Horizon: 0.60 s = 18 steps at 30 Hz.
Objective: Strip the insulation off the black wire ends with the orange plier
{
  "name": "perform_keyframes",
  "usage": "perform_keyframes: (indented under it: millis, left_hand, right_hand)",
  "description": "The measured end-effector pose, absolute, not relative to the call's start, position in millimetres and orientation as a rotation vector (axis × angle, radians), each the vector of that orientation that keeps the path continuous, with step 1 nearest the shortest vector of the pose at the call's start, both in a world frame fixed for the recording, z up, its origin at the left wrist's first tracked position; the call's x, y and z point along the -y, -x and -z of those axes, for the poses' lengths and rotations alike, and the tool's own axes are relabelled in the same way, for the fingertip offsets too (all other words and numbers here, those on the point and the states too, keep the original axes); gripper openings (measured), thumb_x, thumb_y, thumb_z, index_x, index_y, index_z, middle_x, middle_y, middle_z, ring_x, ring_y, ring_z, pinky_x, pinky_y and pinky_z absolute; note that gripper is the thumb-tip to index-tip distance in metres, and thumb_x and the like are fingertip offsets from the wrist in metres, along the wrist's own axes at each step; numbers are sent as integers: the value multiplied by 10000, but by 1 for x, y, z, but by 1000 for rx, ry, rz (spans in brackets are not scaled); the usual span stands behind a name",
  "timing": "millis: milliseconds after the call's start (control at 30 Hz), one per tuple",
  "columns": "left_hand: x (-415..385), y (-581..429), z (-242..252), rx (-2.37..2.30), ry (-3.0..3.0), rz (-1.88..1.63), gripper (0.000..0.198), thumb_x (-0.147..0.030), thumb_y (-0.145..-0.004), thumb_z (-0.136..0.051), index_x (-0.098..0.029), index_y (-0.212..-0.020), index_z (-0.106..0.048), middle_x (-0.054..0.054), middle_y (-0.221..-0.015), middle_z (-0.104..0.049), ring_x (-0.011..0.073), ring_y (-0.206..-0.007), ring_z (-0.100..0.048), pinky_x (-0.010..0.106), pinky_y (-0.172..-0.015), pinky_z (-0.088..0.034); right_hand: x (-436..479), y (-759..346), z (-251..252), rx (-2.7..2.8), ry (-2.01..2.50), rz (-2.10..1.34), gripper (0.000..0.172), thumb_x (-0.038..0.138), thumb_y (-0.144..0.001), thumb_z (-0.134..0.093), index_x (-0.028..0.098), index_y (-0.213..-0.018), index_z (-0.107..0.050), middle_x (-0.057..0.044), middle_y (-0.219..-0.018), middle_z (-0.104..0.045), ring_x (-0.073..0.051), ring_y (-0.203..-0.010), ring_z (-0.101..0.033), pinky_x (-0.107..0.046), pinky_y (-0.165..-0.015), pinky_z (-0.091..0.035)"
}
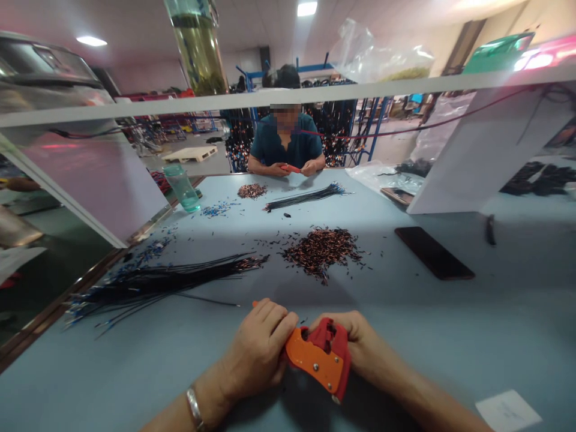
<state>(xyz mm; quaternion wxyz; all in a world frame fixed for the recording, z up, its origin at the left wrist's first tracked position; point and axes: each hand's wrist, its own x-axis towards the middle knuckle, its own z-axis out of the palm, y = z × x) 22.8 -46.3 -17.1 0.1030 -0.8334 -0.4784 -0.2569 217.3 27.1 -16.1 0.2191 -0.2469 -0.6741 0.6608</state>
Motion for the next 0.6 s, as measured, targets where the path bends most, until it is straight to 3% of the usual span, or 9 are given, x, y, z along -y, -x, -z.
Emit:
perform_keyframes:
  millis: [333,600]
  left_hand:
    - [46,-24,19,1401,2452,772,164,-149,-816,-410,-158,-932,-525,87,-767,-590,212,-684,-484,366,-653,-421]
    - [48,-25,22,1395,2391,764,112,-132,-840,-402,-184,-827,-500,47,-667,-538,184,-601,-411,319,-559,-307]
  right_hand:
    - [-24,-214,17,1867,695,-1798,132,221,-778,-597,157,-688,-670,29,-626,-597,-106,-583,-513,-197,-566,-411]
    - [-22,-213,16,1891,686,-1764,140,207,-771,-576,158,-658,-642,38,-607,-560,-97,-570,-475,-192,-541,-383]
